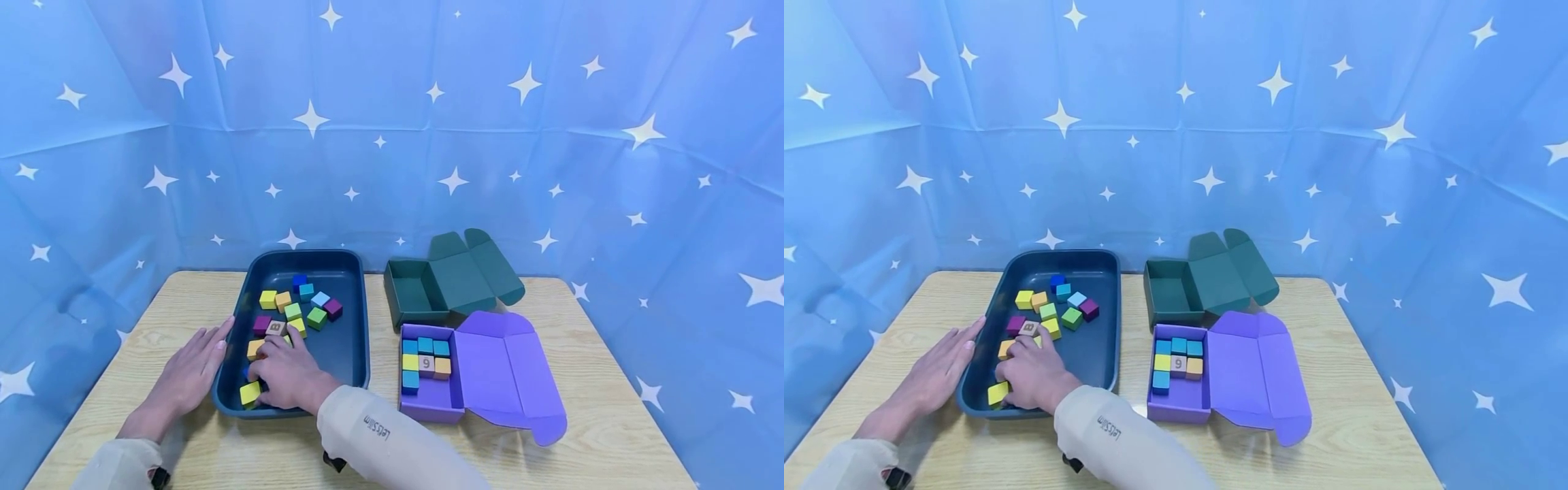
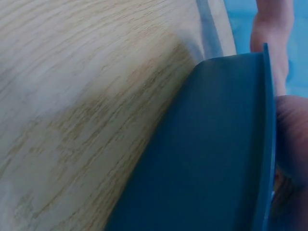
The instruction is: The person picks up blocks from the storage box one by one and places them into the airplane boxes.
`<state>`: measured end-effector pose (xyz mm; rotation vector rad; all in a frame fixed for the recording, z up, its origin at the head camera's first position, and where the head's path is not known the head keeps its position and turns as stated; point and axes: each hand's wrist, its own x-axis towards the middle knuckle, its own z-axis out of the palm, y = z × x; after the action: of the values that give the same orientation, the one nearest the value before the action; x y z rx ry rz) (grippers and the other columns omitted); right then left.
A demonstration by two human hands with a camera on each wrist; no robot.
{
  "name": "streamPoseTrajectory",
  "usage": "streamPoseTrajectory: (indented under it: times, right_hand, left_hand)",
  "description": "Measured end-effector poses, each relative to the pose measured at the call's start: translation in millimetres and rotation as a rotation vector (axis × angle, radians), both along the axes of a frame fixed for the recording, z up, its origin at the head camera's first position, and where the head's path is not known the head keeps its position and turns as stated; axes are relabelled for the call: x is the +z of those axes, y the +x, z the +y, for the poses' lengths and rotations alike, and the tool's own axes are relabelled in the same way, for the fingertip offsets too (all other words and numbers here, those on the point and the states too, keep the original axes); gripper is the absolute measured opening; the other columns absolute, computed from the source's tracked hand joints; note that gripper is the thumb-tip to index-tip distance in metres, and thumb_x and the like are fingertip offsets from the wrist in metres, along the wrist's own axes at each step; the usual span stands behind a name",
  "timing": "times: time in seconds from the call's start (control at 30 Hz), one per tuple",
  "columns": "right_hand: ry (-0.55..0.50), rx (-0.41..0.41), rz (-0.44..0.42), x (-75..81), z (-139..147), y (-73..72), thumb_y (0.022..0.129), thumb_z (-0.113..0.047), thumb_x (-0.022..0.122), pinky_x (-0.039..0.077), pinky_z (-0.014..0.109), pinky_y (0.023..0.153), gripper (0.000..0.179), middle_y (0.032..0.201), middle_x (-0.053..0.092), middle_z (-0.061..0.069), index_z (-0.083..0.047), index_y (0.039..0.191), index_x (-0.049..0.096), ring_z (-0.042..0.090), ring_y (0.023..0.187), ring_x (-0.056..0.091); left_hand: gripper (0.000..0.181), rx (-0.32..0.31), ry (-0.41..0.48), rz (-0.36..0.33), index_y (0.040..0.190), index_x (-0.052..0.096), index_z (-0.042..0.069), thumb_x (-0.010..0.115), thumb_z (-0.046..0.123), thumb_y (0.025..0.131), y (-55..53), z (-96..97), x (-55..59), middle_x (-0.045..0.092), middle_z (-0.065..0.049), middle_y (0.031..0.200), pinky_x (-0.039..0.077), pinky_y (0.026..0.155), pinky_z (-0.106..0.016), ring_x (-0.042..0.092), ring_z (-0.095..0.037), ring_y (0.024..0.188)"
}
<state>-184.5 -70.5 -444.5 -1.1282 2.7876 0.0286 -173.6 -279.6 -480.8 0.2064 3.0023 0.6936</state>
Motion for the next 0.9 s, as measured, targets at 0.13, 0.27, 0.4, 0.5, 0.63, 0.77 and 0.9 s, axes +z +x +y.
streamPoseTrajectory:
  times: [0.13,0.27,0.4,0.5,0.63,0.77,0.9]
  right_hand:
    - [-0.013,0.007,0.001,-5.0,-1,-1.0,0.085,-0.054,0.068,0.012,0.046,0.125,0.033,0.137,0.051,-0.020,-0.049,0.116,0.063,0.005,0.137,0.034]
    - [-0.016,0.010,0.007,-7.3,-3,-0.8,0.084,-0.053,0.070,0.011,0.046,0.125,0.028,0.136,0.050,-0.020,-0.048,0.111,0.064,0.005,0.138,0.033]
    - [-0.020,0.008,0.009,-7.8,-6,-0.6,0.083,-0.052,0.071,0.011,0.047,0.125,0.028,0.136,0.050,-0.020,-0.048,0.110,0.063,0.006,0.140,0.031]
    - [-0.035,0.010,0.001,-8.8,-8,-0.1,0.083,-0.050,0.072,0.012,0.048,0.125,0.029,0.136,0.051,-0.021,-0.049,0.111,0.063,0.006,0.140,0.031]
    - [-0.046,0.006,-0.007,-10.4,-10,-0.2,0.083,-0.048,0.073,0.011,0.049,0.125,0.030,0.136,0.052,-0.021,-0.049,0.111,0.064,0.006,0.140,0.031]
    - [-0.029,-0.004,-0.014,-10.4,-11,-0.8,0.082,-0.048,0.074,0.010,0.048,0.125,0.028,0.137,0.051,-0.021,-0.049,0.109,0.065,0.006,0.142,0.029]
    - [0.000,-0.010,-0.013,-9.9,-12,-1.1,0.082,-0.049,0.073,0.009,0.047,0.126,0.028,0.138,0.049,-0.021,-0.048,0.109,0.066,0.006,0.145,0.026]
  left_hand:
    - [0.055,-0.004,-0.001,0.012,0.158,0.002,0.031,0.013,0.046,0.106,0.2,-0.1,0.4,0.024,-0.028,0.157,0.015,0.107,-0.076,0.014,-0.055,0.143]
    - [0.055,-0.008,-0.001,0.020,0.158,0.003,0.030,0.013,0.045,0.106,0.1,-0.3,0.5,0.025,-0.029,0.157,0.016,0.107,-0.076,0.014,-0.055,0.143]
    - [0.055,-0.007,0.002,0.017,0.158,0.003,0.030,0.013,0.045,0.106,-0.3,-0.7,0.1,0.025,-0.029,0.157,0.015,0.106,-0.077,0.014,-0.056,0.143]
    - [0.055,-0.007,0.003,0.018,0.158,0.003,0.030,0.014,0.045,0.106,-0.6,-0.9,-0.2,0.025,-0.029,0.157,0.015,0.107,-0.077,0.014,-0.056,0.143]
    - [0.055,-0.009,0.003,0.024,0.158,0.003,0.030,0.014,0.045,0.106,-0.9,-1.3,-0.7,0.025,-0.029,0.156,0.016,0.106,-0.076,0.015,-0.056,0.143]
    - [0.055,-0.008,0.003,0.027,0.158,0.004,0.030,0.014,0.045,0.106,-0.8,-1.4,-0.9,0.026,-0.029,0.156,0.016,0.106,-0.077,0.015,-0.056,0.142]
    - [0.055,-0.005,0.004,0.026,0.158,0.003,0.030,0.015,0.045,0.106,-0.6,-1.3,-1.0,0.025,-0.029,0.156,0.016,0.106,-0.077,0.015,-0.056,0.142]
